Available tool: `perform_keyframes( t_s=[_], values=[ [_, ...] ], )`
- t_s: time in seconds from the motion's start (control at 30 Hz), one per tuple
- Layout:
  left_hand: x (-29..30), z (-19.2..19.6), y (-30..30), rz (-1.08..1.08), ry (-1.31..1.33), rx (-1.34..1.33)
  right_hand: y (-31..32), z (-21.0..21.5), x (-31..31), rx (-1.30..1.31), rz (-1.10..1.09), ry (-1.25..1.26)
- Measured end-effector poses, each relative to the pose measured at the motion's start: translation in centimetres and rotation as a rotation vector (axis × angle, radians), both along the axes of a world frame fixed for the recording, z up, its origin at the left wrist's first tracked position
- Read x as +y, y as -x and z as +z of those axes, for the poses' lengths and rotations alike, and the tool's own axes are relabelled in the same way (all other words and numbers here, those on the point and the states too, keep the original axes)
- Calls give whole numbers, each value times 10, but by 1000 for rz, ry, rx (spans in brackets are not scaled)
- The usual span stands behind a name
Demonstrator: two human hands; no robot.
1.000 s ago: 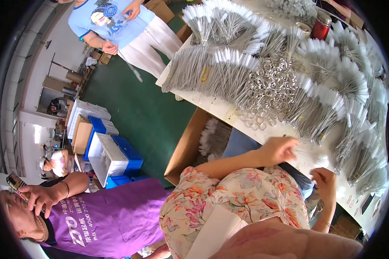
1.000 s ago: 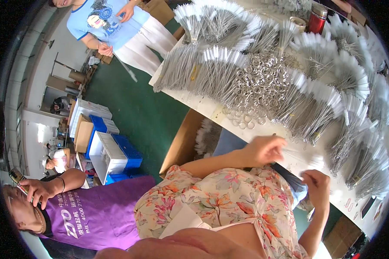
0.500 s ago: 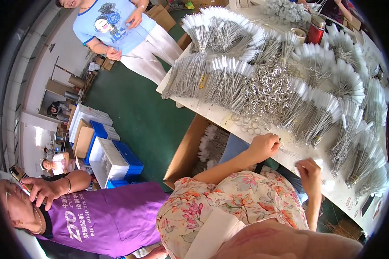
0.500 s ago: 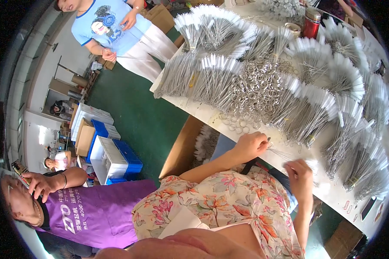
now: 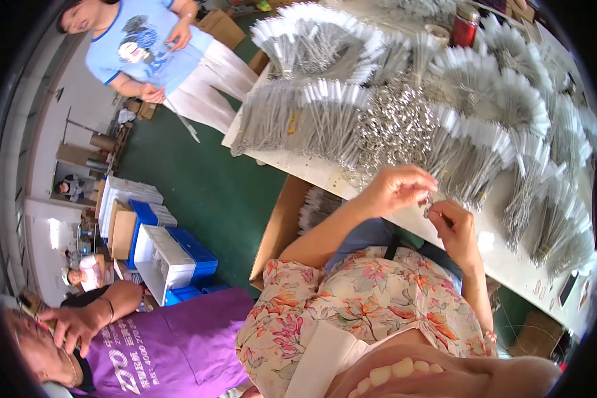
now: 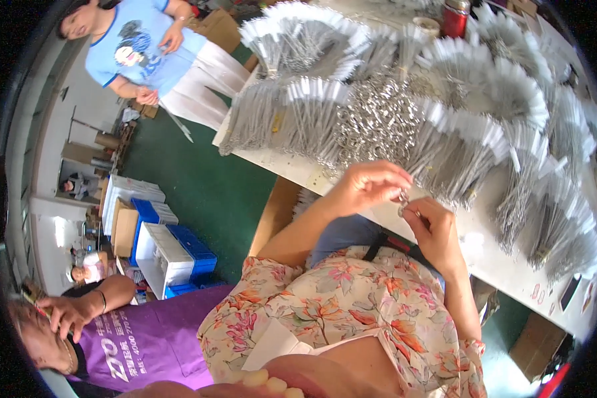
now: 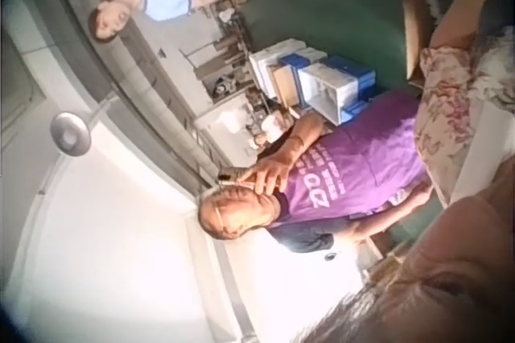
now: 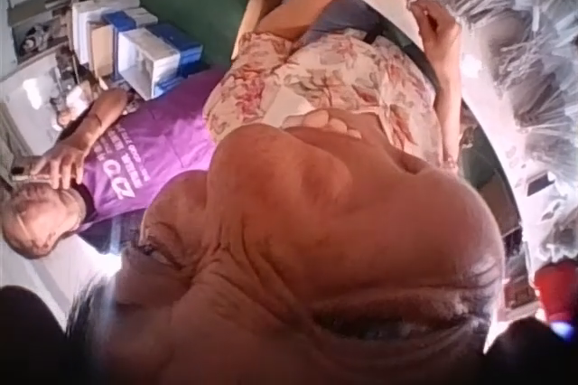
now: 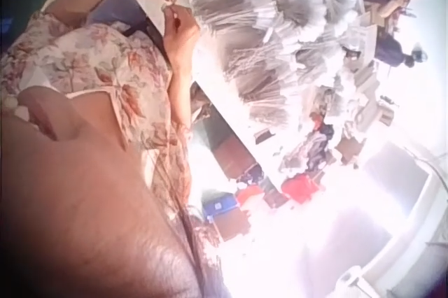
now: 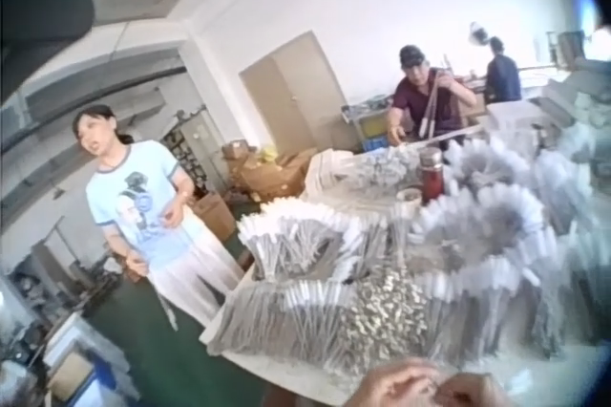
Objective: Assembling small white wire brushes onto metal rings and placing them in a box.
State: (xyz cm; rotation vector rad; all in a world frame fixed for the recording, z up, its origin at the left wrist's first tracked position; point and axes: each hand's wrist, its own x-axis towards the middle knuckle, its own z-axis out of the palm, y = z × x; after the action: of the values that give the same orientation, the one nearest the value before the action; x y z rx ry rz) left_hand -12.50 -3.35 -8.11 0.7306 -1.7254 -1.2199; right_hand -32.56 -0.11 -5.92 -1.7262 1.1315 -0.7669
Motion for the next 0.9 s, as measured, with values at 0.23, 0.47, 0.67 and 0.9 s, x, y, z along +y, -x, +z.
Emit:
perform_keyframes(
  t_s=[0.23, 0.47, 0.67, 0.9],
  values=[
    [-15, 38, -9, 35, 140, -14, -6, 18, -16, -230, 93, -276],
    [-6, 62, 10, 185, 386, 141, 0, 56, -23, -544, 1, -124],
    [-6, 80, 9, 304, 605, -89, -14, 62, -24, -590, -41, -42],
    [-14, 89, 2, 236, 477, -70, -15, 59, -37, -556, 8, 23]
  ],
)
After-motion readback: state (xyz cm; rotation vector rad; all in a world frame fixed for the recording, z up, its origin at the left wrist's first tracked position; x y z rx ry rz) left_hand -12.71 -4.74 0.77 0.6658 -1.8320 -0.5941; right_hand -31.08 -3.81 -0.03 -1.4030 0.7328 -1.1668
